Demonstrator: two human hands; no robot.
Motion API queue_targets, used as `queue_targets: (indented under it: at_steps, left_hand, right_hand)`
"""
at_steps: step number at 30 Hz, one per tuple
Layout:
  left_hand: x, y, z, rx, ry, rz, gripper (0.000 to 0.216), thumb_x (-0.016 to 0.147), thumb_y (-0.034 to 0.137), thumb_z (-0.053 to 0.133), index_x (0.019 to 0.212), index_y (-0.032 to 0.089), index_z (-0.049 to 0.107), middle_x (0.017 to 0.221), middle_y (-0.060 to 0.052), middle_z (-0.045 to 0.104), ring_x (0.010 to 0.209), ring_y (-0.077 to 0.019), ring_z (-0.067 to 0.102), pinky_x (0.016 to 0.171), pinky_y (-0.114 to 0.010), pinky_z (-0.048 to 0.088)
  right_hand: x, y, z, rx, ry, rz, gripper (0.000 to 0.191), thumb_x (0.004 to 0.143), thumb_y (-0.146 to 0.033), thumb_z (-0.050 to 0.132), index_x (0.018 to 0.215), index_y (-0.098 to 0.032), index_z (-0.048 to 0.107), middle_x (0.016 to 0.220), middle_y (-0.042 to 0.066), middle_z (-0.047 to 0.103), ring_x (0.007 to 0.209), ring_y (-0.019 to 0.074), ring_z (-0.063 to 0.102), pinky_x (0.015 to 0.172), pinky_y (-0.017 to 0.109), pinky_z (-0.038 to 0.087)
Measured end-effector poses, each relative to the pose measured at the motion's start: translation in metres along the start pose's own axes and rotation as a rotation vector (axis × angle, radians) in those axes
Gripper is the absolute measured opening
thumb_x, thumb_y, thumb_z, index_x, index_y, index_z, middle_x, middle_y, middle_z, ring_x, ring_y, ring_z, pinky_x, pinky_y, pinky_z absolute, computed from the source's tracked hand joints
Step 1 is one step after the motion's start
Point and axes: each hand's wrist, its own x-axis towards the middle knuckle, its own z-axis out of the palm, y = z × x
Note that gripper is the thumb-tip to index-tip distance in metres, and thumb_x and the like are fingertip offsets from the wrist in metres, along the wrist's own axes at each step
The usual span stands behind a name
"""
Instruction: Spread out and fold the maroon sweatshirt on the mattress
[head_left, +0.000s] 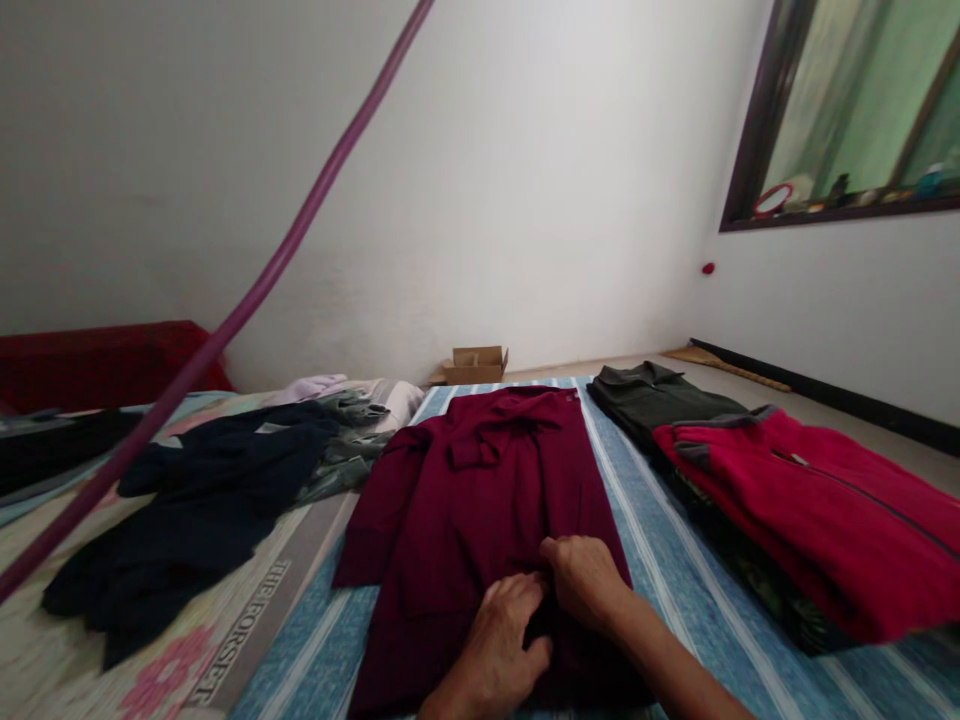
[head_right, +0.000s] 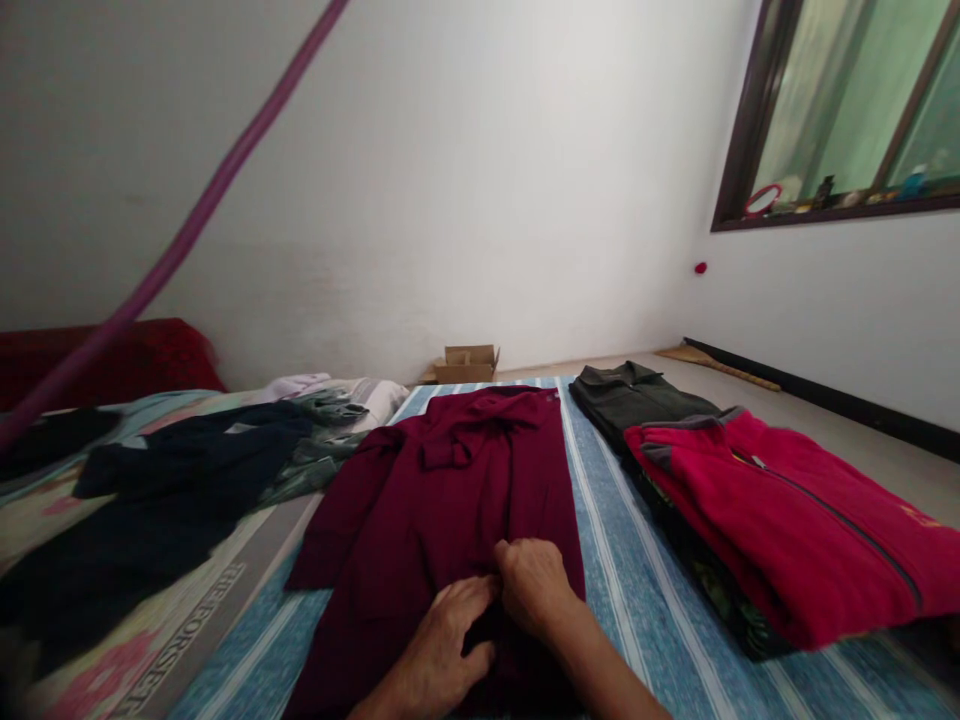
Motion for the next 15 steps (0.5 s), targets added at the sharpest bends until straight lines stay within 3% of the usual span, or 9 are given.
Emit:
queue_targets:
  at_steps: [3,7,15]
  left_hand:
    - [0.003,0.002,-0.013,-0.119,-0.035,-0.016,0.046,0.065,0.017,0.052,0.111,0.02,0.059,0.119,-0.005,0.059,0.114,-0.0224,0.047,0.103,-0.034,0.029]
    - [0.015,0.002,-0.03,-0.298,-0.057,-0.041,0.029,0.075,0.022,0.046,0.096,0.017,0.065,0.094,-0.003,0.066,0.092,-0.0187,0.057,0.083,-0.027,0.042]
    - [0.054,-0.01,-0.036,-0.318,0.065,-0.138,0.025,0.072,0.027,0.051,0.088,0.014,0.067,0.082,-0.002,0.067,0.079,-0.0169,0.058,0.07,-0.024,0.042]
  right_hand:
    - [-0.003,0.001,0.004,0.04,0.066,0.005,0.025,0.079,-0.009,0.039,0.091,-0.019,0.059,0.085,0.008,0.068,0.079,0.0216,0.065,0.061,0.026,0.038]
    - [-0.005,0.004,0.013,0.096,0.143,0.004,0.024,0.082,-0.01,0.039,0.088,-0.021,0.059,0.081,0.004,0.067,0.077,0.0193,0.063,0.058,0.026,0.034]
    - [-0.004,0.013,0.048,0.184,0.357,-0.033,0.026,0.084,-0.008,0.037,0.089,-0.022,0.058,0.077,0.0,0.065,0.069,0.0163,0.06,0.059,0.025,0.032]
